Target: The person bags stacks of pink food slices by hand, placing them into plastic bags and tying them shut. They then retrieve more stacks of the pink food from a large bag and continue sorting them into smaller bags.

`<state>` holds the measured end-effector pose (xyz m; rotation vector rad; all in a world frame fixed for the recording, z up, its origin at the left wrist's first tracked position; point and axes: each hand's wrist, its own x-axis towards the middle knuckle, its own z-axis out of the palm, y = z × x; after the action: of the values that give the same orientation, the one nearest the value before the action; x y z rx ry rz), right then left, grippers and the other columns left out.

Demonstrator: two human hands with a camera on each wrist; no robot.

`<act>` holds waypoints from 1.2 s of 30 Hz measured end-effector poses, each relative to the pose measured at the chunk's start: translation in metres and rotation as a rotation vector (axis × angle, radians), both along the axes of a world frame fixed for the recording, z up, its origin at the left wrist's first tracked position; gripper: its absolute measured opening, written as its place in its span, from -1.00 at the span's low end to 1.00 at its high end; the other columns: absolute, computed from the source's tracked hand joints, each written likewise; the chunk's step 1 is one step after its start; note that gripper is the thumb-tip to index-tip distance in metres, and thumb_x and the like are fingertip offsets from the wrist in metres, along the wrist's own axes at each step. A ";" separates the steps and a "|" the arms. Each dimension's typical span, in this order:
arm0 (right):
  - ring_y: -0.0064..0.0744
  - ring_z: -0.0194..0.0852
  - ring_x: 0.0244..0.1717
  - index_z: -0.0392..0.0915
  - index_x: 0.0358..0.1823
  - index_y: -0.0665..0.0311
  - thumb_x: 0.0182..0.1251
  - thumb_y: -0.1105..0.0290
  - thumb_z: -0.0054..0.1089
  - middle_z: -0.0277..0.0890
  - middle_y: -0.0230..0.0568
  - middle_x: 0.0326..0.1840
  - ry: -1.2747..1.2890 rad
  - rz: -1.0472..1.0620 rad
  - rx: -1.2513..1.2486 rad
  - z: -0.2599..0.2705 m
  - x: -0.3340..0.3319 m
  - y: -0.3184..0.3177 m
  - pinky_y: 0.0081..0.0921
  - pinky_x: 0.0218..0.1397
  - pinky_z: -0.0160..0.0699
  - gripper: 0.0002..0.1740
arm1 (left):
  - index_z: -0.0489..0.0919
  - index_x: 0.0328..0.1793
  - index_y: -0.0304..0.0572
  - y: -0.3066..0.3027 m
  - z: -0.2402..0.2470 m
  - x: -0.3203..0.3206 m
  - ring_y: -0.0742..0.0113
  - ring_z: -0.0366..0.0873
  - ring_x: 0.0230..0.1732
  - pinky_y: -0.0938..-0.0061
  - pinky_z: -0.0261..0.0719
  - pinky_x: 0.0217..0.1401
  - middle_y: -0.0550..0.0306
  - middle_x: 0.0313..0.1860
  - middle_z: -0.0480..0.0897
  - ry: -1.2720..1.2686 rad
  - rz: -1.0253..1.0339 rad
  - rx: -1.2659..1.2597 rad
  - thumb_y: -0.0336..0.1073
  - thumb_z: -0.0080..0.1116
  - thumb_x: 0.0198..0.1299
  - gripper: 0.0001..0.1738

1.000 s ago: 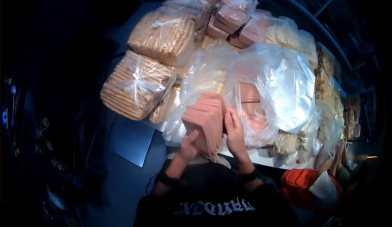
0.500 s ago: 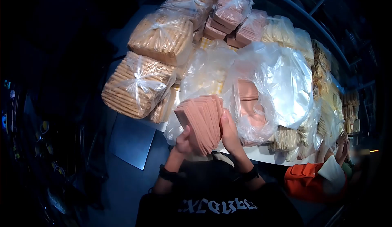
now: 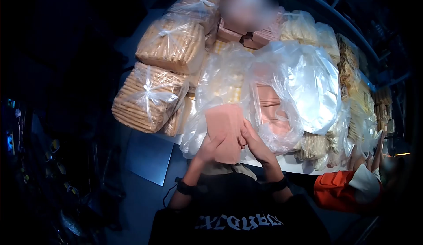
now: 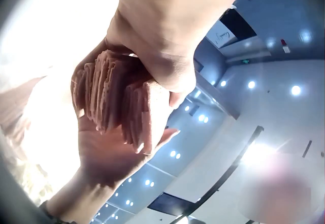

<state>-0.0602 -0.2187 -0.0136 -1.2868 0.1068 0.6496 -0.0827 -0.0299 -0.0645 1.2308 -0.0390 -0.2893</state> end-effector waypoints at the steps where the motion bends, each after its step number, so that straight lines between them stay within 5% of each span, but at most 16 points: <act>1: -0.45 0.30 0.31 0.16 0.43 0.37 0.48 0.08 0.14 0.39 -0.18 0.25 -0.111 0.030 -0.064 0.012 -0.001 0.007 -0.46 0.34 0.34 -0.30 | 0.12 0.53 -0.40 -0.001 0.006 0.002 0.05 0.45 0.31 0.29 0.38 0.36 -0.17 0.34 0.39 -0.130 -0.022 0.203 -0.06 -0.14 0.51 -0.34; 3: -0.39 0.28 0.35 0.16 0.42 0.42 0.31 0.13 0.33 0.32 -0.16 0.33 -0.117 0.050 -0.042 0.009 0.003 0.007 -0.43 0.37 0.33 -0.19 | 0.09 0.54 -0.38 -0.006 0.028 0.002 -0.07 0.49 0.26 0.25 0.42 0.30 -0.25 0.35 0.37 -0.161 0.023 0.384 0.00 -0.25 0.53 -0.33; 6: -0.36 0.28 0.37 0.13 0.46 0.40 0.29 0.20 0.33 0.31 -0.15 0.35 0.015 -0.014 0.314 -0.004 0.003 0.005 -0.44 0.39 0.32 -0.17 | 0.12 0.53 -0.33 0.000 0.065 0.007 -0.16 0.54 0.15 0.22 0.47 0.19 -0.28 0.32 0.38 -0.214 -0.027 0.595 0.06 -0.33 0.54 -0.33; 10: -0.05 0.39 0.34 0.15 0.49 0.38 0.34 -0.03 -0.02 0.30 0.06 0.42 0.272 -0.220 0.743 -0.028 -0.004 -0.014 -0.12 0.37 0.42 -0.17 | 0.15 0.55 -0.21 0.045 0.073 0.002 0.06 0.53 0.16 0.32 0.51 0.08 -0.15 0.30 0.46 -0.135 -0.097 0.617 0.20 -0.42 0.52 -0.27; 11: 0.03 0.38 0.34 0.16 0.50 0.36 0.32 -0.07 -0.07 0.30 0.09 0.42 0.338 -0.180 0.878 -0.034 -0.002 -0.017 -0.02 0.37 0.41 -0.16 | 0.26 0.45 -0.28 0.053 0.067 -0.007 0.07 0.54 0.06 0.34 0.52 -0.03 -0.12 0.12 0.53 -0.118 0.088 0.848 0.15 -0.04 0.41 -0.28; 14: 0.12 0.37 0.35 0.18 0.51 0.32 0.28 -0.11 -0.10 0.31 0.12 0.42 0.425 -0.029 1.077 -0.024 0.002 -0.022 0.11 0.38 0.37 -0.13 | 0.40 0.23 -0.35 0.057 0.045 -0.025 -0.05 0.53 -0.08 0.22 0.50 -0.03 -0.15 0.00 0.52 -0.441 0.553 1.354 0.01 0.28 0.18 -0.33; 15: 0.08 0.38 0.34 0.18 0.51 0.32 0.30 -0.11 -0.10 0.32 0.10 0.41 0.513 -0.102 1.032 -0.031 -0.003 -0.018 0.08 0.37 0.38 -0.14 | 0.39 0.12 -0.32 0.054 0.040 -0.025 0.08 0.47 -0.12 0.28 0.49 -0.08 -0.03 -0.12 0.46 -0.488 0.597 1.444 -0.18 0.47 -0.01 -0.34; 18: 0.00 0.43 0.29 0.22 0.47 0.32 0.36 -0.07 -0.07 0.38 0.05 0.37 0.656 -0.192 0.966 -0.044 -0.011 0.015 0.02 0.36 0.40 -0.21 | 0.45 0.02 -0.29 0.061 -0.012 -0.041 0.07 0.54 -0.20 0.29 0.51 -0.17 -0.04 -0.22 0.54 -0.283 0.476 1.697 -0.24 0.38 0.09 -0.54; 20: -0.05 0.46 0.25 0.27 0.43 0.31 0.37 -0.04 -0.01 0.42 0.03 0.31 0.725 -0.162 0.984 -0.056 -0.010 0.041 -0.03 0.35 0.41 -0.26 | 0.48 -0.08 -0.30 0.069 -0.031 -0.039 0.04 0.59 -0.31 0.29 0.53 -0.23 -0.05 -0.35 0.58 -0.059 0.526 1.289 -0.28 0.27 0.18 -0.70; 24: -0.07 0.51 0.20 0.31 0.34 0.40 0.33 -0.06 0.11 0.49 0.05 0.21 0.673 -0.198 0.672 -0.083 0.012 0.058 -0.14 0.32 0.45 -0.24 | 0.48 -0.13 -0.32 0.067 0.014 -0.017 -0.16 0.65 -0.39 0.15 0.54 -0.33 -0.16 -0.49 0.63 0.283 0.652 0.777 -0.40 0.03 0.33 -0.89; 26: -0.06 0.53 0.18 0.33 0.30 0.46 0.32 -0.05 0.13 0.50 0.06 0.19 0.436 -0.242 0.330 -0.094 0.018 0.058 -0.21 0.28 0.49 -0.24 | 0.47 -0.10 -0.32 0.070 0.013 -0.012 -0.24 0.63 -0.35 0.13 0.53 -0.34 -0.23 -0.42 0.63 0.086 0.679 0.987 -0.41 -0.01 0.35 -0.88; 30: 0.03 0.58 0.12 0.19 0.30 0.60 0.32 0.02 0.17 0.49 0.23 0.15 -0.259 -0.128 -0.836 -0.109 0.014 0.083 -0.15 0.15 0.56 -0.19 | 0.46 -0.03 -0.30 0.057 0.009 0.001 -0.39 0.59 -0.28 0.06 0.51 -0.33 -0.34 -0.35 0.62 -0.098 0.662 1.040 -0.37 -0.05 0.38 -0.84; 32: 0.16 0.49 0.16 0.40 0.10 0.40 0.27 0.04 0.17 0.46 0.20 0.15 -0.201 -0.007 -0.838 -0.092 0.021 0.100 -0.11 0.18 0.51 -0.42 | 0.48 0.03 -0.36 0.036 0.015 0.012 -0.35 0.60 -0.21 0.07 0.47 -0.28 -0.32 -0.27 0.62 -0.104 0.574 1.045 -0.36 -0.07 0.40 -0.77; 34: 0.18 0.46 0.17 0.41 0.15 0.33 0.31 0.08 0.12 0.45 0.13 0.17 -0.094 0.211 -0.762 -0.072 0.031 0.112 -0.05 0.17 0.49 -0.46 | 0.48 0.11 -0.35 0.007 0.029 0.021 -0.30 0.61 -0.10 0.09 0.52 -0.18 -0.34 -0.14 0.63 0.010 0.319 0.932 -0.32 -0.06 0.41 -0.72; 35: 0.17 0.43 0.20 0.43 0.20 0.22 0.35 0.14 0.05 0.46 0.07 0.17 -0.531 0.018 -0.595 -0.222 -0.014 0.109 -0.06 0.19 0.45 -0.53 | 0.50 0.11 -0.35 -0.015 0.029 0.020 -0.29 0.62 -0.09 0.12 0.55 -0.15 -0.31 -0.14 0.65 -0.065 0.243 0.957 -0.30 -0.03 0.40 -0.71; 36: 0.16 0.42 0.21 0.43 0.21 0.22 0.35 0.14 0.06 0.45 0.07 0.18 -0.547 0.041 -0.614 -0.247 -0.026 0.108 -0.07 0.20 0.44 -0.52 | 0.52 0.11 -0.36 -0.028 0.029 0.020 -0.27 0.63 -0.09 0.16 0.58 -0.12 -0.28 -0.14 0.66 -0.142 0.164 0.981 -0.28 0.00 0.40 -0.69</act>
<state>-0.0863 -0.1102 -0.2602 -2.0231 -0.1865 0.2794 -0.0630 -0.0580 -0.0351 2.2144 0.0936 -0.0603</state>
